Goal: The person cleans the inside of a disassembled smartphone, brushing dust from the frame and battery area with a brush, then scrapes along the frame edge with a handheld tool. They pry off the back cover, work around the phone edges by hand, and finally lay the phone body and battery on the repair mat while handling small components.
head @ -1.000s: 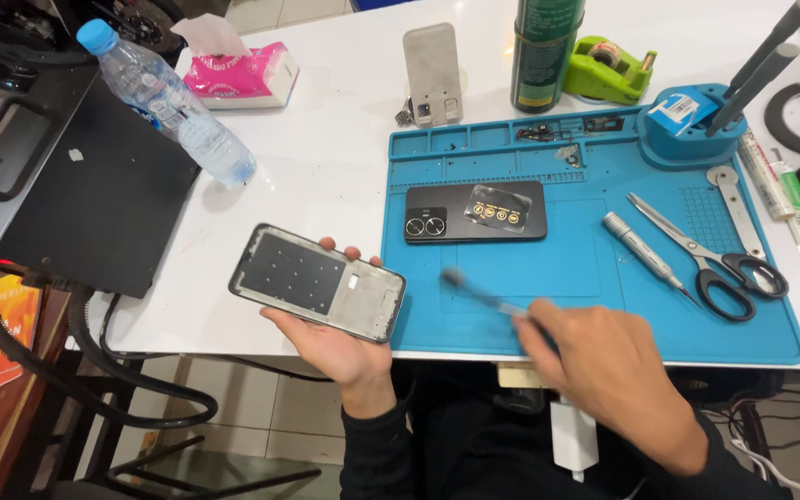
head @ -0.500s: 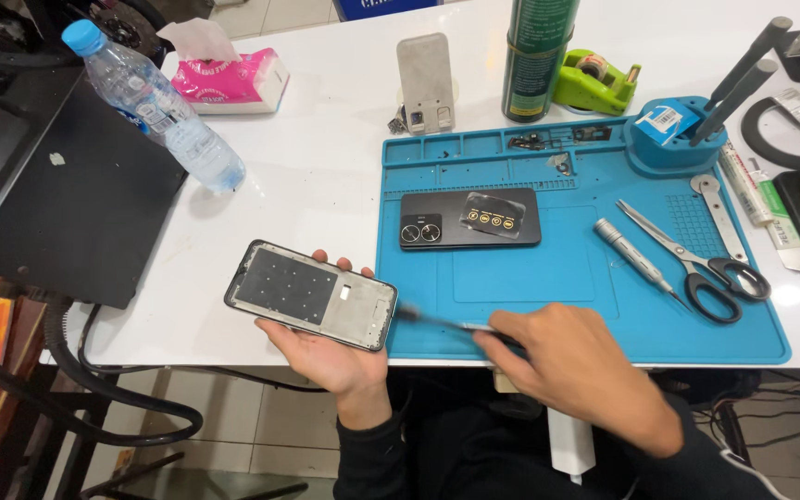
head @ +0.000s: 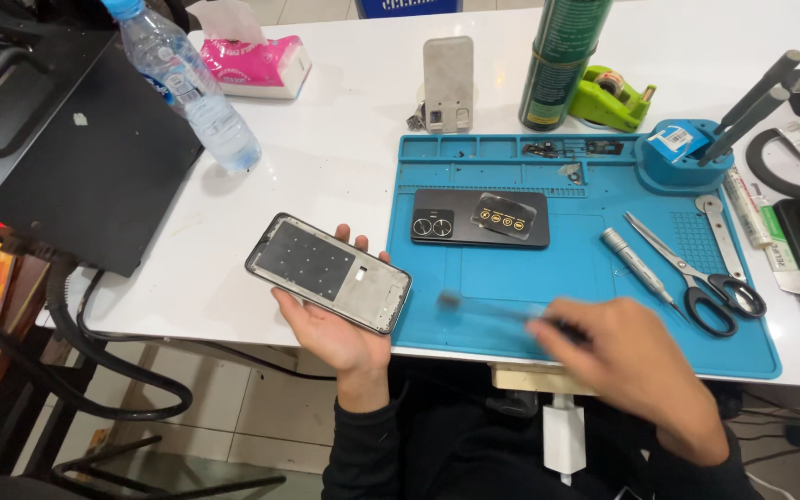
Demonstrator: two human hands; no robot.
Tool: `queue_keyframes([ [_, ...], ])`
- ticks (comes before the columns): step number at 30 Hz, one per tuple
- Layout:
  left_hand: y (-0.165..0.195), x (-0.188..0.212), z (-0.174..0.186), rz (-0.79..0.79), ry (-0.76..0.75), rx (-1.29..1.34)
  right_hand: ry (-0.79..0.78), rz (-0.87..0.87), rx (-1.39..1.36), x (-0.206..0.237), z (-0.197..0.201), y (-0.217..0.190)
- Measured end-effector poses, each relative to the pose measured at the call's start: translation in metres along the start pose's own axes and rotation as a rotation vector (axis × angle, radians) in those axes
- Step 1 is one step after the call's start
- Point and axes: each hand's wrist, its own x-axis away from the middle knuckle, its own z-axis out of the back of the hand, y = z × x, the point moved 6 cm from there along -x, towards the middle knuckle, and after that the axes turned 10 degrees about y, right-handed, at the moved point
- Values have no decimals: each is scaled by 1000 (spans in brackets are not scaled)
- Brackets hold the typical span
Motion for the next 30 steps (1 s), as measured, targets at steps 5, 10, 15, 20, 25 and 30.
queue_keyframes([
  [5,0,2,-2,7,8,9,67,33,145,2,-7,-7],
  [10,0,3,-4,-6,-5,-5,32,302,-50,22,-14,-28],
  [15,-1,6,-1,21,-16,26,96,63,72,8,-14,-12],
  [20,-3,-1,8,-33,-10,47,7,257,-49,19,-21,-29],
  [25,-6,-1,14,-157,-116,2,183,74,133,4,-9,-12],
  [30,-10,-7,17,-158,9,-143,-46,143,-75,11,-16,-14],
])
